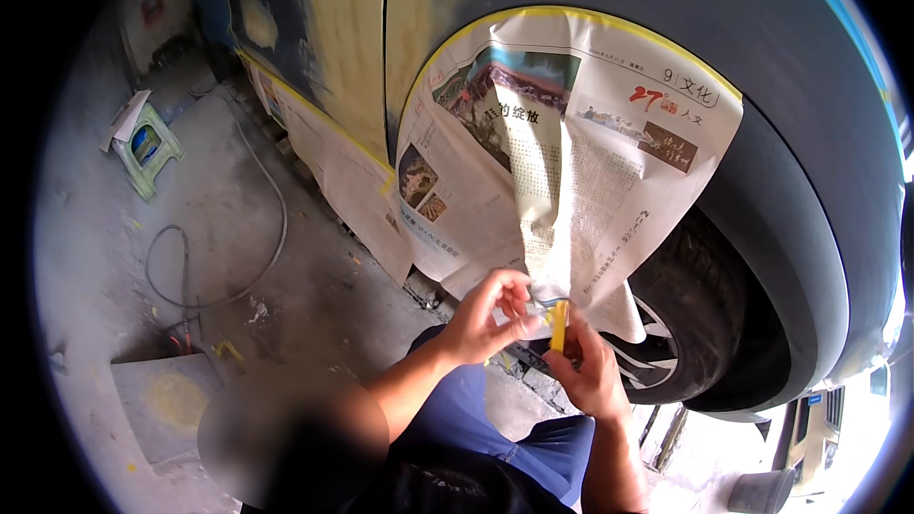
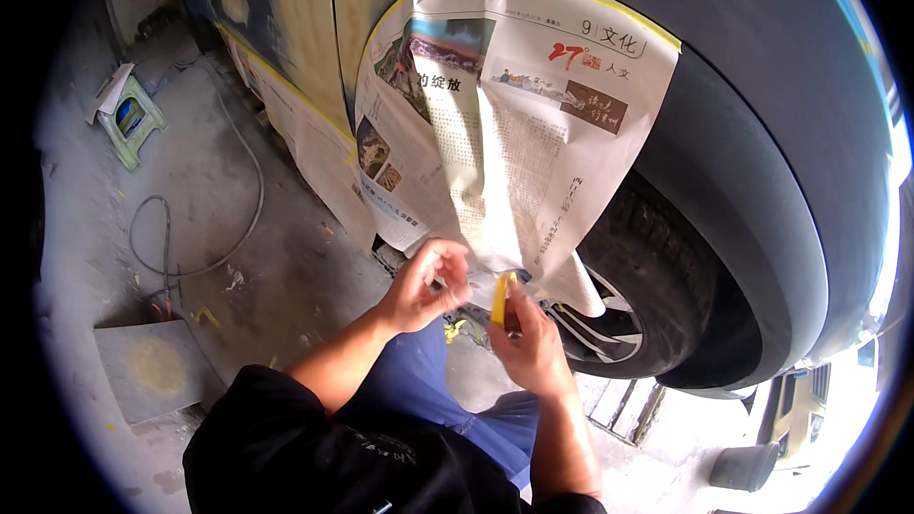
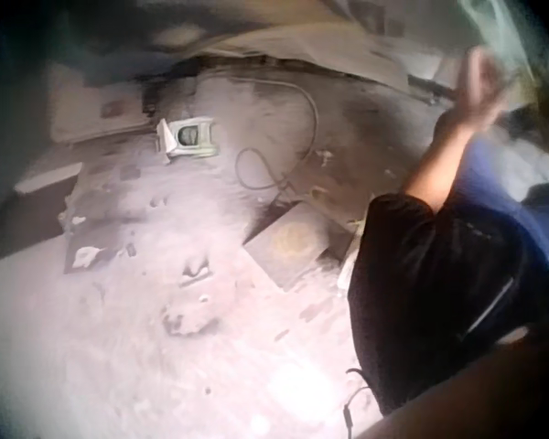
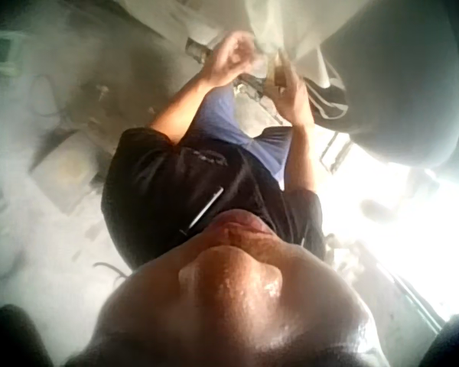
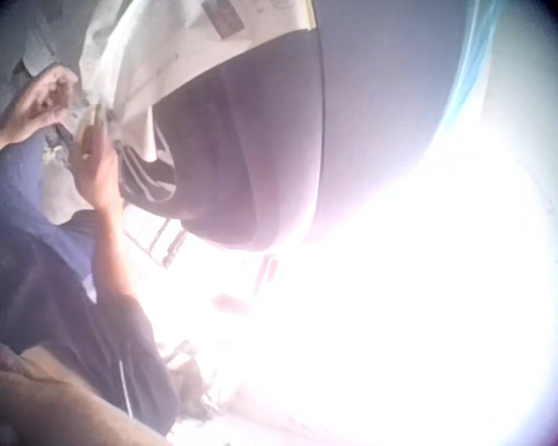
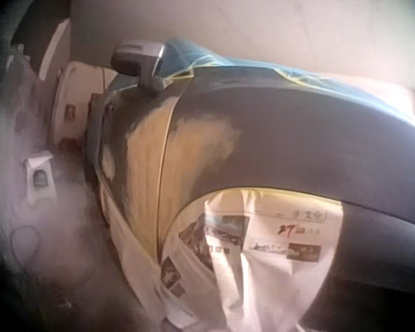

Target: The person applies yellow masking tape and newspaper to the wheel arch and lower body of a car to protect areas from paint. They smooth the newspaper and tape along the contours of the vehicle.

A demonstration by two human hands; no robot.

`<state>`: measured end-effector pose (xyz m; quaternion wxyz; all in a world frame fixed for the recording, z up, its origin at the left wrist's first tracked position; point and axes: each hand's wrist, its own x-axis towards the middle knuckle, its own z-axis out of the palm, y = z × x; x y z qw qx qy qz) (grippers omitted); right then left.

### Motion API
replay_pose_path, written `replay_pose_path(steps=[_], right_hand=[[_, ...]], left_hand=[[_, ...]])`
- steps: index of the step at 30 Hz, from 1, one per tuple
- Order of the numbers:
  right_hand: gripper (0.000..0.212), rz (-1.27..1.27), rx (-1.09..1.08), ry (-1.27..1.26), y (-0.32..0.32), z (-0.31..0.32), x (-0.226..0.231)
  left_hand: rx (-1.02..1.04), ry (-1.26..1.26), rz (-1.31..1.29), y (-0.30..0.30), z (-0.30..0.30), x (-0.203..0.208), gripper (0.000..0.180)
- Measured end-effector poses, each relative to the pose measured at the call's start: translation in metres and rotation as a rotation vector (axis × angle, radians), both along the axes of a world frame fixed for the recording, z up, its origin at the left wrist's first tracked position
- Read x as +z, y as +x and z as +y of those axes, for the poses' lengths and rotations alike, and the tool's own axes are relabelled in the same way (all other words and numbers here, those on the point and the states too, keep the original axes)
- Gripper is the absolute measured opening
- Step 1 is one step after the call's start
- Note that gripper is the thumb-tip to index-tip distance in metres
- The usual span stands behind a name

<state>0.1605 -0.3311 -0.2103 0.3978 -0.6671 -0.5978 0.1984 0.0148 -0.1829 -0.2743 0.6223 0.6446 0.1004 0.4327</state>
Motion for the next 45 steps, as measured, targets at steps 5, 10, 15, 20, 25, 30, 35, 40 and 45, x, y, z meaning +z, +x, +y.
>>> replay_pose_path(steps=[5,10,15,20,25,30,35,40,45], right_hand=[[0.075,-0.235,0.102,-0.084,-0.022,0.023,0.058],[0.039,-0.423,0.12,-0.112,-0.021,0.043,0.094],[0.024,-0.798,-0.095,-0.321,-0.002,0.048,0.122],[0.017,-0.874,-0.254,-0.273,0.022,0.075,0.101],[0.016,-0.891,-0.354,-0.252,0.034,0.08,0.094],[0.014,-0.915,-0.357,-0.161,0.037,0.085,0.086],[0.012,-0.925,-0.37,-0.11,0.038,0.085,0.078],[0.01,-0.923,-0.411,0.026,0.033,0.085,0.072],[0.006,-1.027,-0.255,0.292,0.044,0.086,0.063]], left_hand=[[-0.144,0.158,0.149,-0.012,0.003,0.041,0.026],[0.128,0.124,0.064,-0.011,0.026,0.025,0.013],[0.554,-0.126,-0.102,0.009,0.102,-0.036,0.023],[0.896,0.143,-0.088,0.062,0.144,-0.048,0.021],[0.957,0.06,-0.124,0.088,0.145,-0.038,0.022],[1.135,0.002,-0.046,0.088,0.125,-0.044,0.03],[0.815,0.314,0.357,0.113,0.037,0.004,0.076],[0.848,0.37,0.32,0.132,0.04,0.014,0.089],[0.903,0.362,0.353,0.142,0.041,0.016,0.093]])
